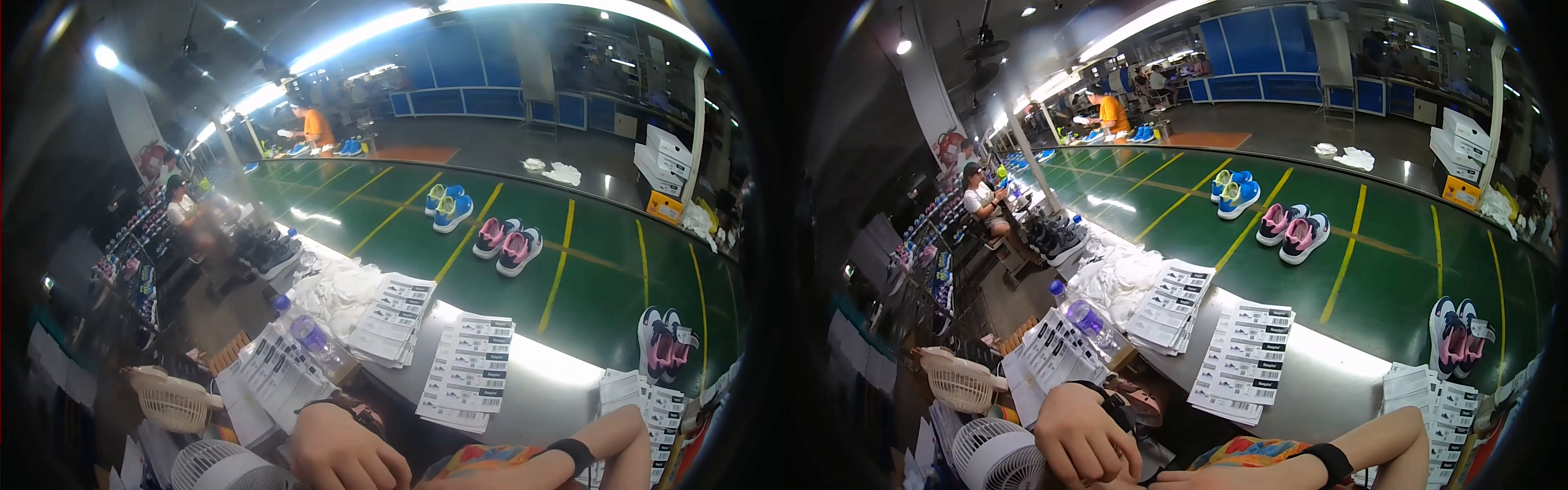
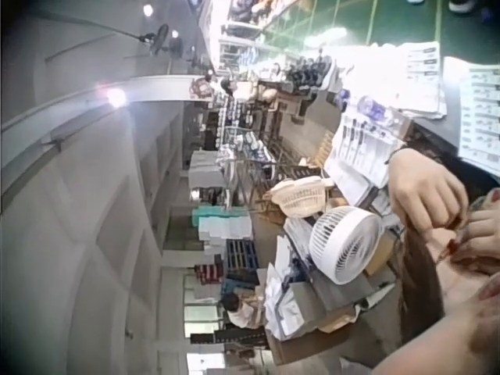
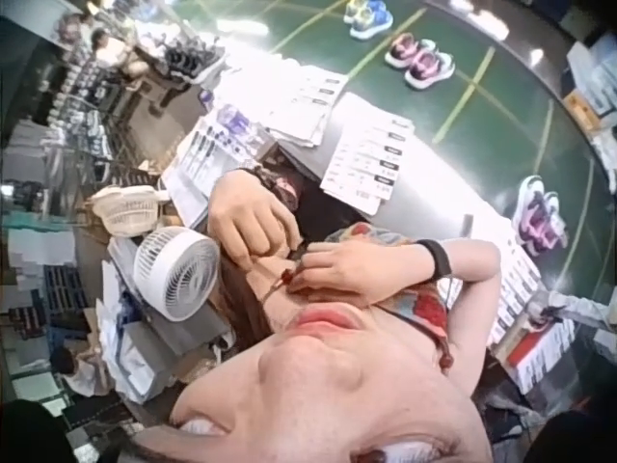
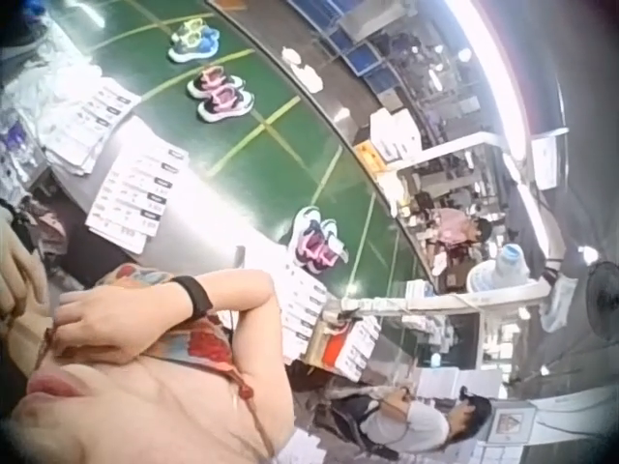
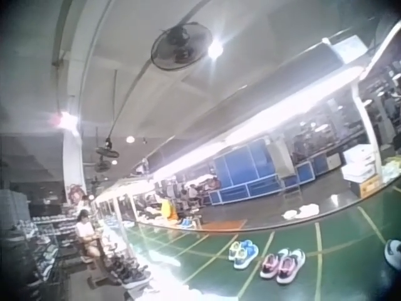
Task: The recorder is inspecting shoes, checking their soles and interiors, and matching them with corresponding barcode labels on a sheet.
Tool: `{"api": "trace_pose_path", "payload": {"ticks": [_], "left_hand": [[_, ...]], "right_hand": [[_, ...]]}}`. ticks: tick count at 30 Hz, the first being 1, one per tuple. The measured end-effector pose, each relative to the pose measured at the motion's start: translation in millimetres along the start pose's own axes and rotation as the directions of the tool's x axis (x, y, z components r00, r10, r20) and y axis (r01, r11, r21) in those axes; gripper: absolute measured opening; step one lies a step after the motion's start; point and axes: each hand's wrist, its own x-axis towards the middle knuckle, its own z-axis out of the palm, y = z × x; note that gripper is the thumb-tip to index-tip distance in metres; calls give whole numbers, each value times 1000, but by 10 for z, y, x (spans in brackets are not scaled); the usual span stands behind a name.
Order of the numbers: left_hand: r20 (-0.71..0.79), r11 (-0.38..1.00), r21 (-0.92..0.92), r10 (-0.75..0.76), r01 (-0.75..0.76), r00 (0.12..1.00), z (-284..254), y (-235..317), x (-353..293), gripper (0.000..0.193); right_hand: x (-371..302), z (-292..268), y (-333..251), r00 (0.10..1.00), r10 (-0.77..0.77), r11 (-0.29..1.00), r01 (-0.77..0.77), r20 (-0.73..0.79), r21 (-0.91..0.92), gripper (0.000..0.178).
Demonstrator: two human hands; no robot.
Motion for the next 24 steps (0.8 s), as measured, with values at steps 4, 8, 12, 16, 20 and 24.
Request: {"api": "trace_pose_path", "payload": {"ticks": [4, 8, 12, 16, 20, 24], "left_hand": [[-8, 991, 122, -51, 51, 999, 189, 277, -1, 20], [-47, 976, 188, -107, 114, 993, 316, 452, -38, 23], [-77, 969, 204, -127, 141, 989, 442, 577, -57, 22], [-99, 964, 198, -162, 180, 982, 524, 597, -62, 22], [-114, 975, 136, -163, 178, 980, 524, 542, -63, 23], [-131, 979, 106, -157, 171, 979, 536, 474, -118, 30]], "right_hand": [[139, 103, -23, 999, 41, 999, -41, 19, 0, 27], [232, 177, -8, 982, -96, 992, 108, 161, -72, 22], [201, 246, 22, 983, -116, 992, 121, 140, -26, 16], [219, 326, -46, 989, -86, 995, 92, 122, -48, 11], [252, 296, -65, 991, -46, 995, 34, 126, 91, 9], [311, 321, -88, 987, -60, 996, 49, 148, 74, 13]]}}
